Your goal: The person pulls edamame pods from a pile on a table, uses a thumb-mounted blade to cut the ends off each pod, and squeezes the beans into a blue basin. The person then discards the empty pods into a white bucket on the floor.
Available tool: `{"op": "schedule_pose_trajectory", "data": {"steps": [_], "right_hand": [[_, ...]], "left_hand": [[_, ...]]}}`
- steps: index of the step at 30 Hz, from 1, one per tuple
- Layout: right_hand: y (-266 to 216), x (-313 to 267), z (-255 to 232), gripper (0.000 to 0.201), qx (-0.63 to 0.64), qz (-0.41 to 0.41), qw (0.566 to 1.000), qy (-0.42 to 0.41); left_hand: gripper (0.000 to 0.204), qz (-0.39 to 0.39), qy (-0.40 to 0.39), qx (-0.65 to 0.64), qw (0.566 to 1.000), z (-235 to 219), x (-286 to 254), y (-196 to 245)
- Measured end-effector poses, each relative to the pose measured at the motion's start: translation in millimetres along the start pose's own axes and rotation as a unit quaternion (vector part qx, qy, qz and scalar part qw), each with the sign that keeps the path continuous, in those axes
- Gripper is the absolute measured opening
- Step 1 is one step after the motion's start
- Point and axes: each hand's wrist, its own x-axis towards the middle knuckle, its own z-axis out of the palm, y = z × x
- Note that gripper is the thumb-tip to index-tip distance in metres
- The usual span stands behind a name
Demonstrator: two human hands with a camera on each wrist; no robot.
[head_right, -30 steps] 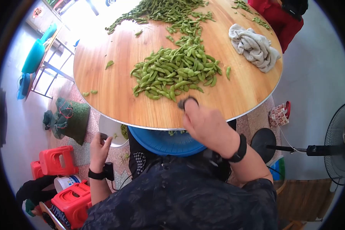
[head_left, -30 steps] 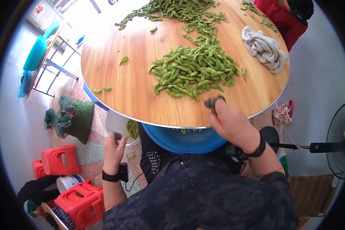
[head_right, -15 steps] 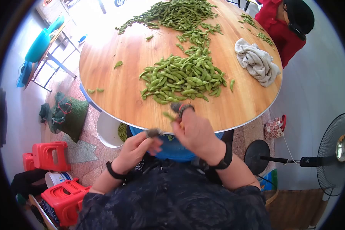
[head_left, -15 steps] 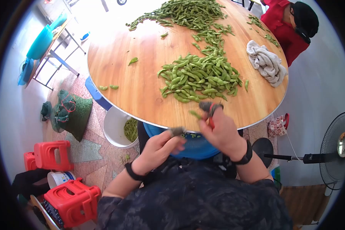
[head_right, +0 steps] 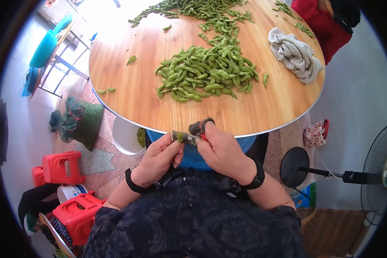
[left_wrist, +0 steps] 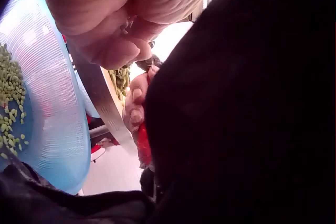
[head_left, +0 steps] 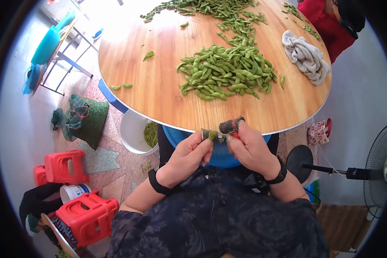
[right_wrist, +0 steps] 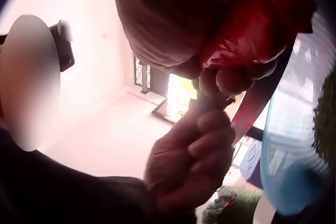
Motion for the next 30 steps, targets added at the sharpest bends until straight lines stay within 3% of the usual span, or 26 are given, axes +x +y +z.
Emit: {"op": "schedule_pose_trajectory", "data": {"steps": [2,4,6,16,17,18,19,21,24,25,27,28,29,30], "right_hand": [[2,0,3,0.011,0.054,0.034,0.997,-0.033],[2,-1,2,0.015,0.194,0.148,0.965,-0.096],[4,-1,1,0.016,0.202,0.162,0.96,-0.108],[-5,-1,-4,0.015,0.246,0.205,0.934,-0.162],[-5,-2,-3,0.015,0.246,0.206,0.933,-0.161],[-5,-3,-1,0.013,0.218,0.199,0.943,-0.155],[-4,-3,0,0.011,0.19,0.192,0.951,-0.15],[-4,-3,2,0.009,0.179,0.197,0.951,-0.156],[0,-4,6,0.009,0.199,0.207,0.944,-0.161],[1,-5,8,0.01,0.229,0.211,0.937,-0.159],[-1,-4,7,0.012,0.253,0.201,0.932,-0.164],[-3,-4,7,0.014,0.276,0.19,0.927,-0.17],[-5,-4,7,0.014,0.277,0.191,0.926,-0.171],[-6,-2,8,0.015,0.325,0.211,0.904,-0.184]], "left_hand": [[0.021,-0.016,0.009,0.053,0.998,-5,-1,-6],[0.023,-0.032,0.019,0.105,0.994,-6,-3,-9],[0.027,-0.002,0.007,0.148,0.989,-4,-3,-8],[0.022,0.001,0.007,0.181,0.983,-4,-2,-13],[0.02,0.106,0.025,0.353,0.929,-3,-2,-12],[0.021,0.206,0.042,0.508,0.835,-2,-3,-11],[0.021,0.207,0.041,0.508,0.835,-1,-3,-8],[0.02,0.315,0.034,0.587,0.745,-1,-2,-4],[0.021,0.325,0.034,0.584,0.743,-1,-3,-5],[0.021,0.325,0.034,0.585,0.743,-3,-5,-5],[0.022,0.212,-0.009,0.455,0.865,-11,-7,-9],[0.022,0.211,-0.008,0.454,0.866,-15,-8,-12],[0.023,0.053,-0.056,0.199,0.977,-19,-8,-14],[0.025,-0.109,-0.098,-0.076,0.986,-20,-8,-15]]}}
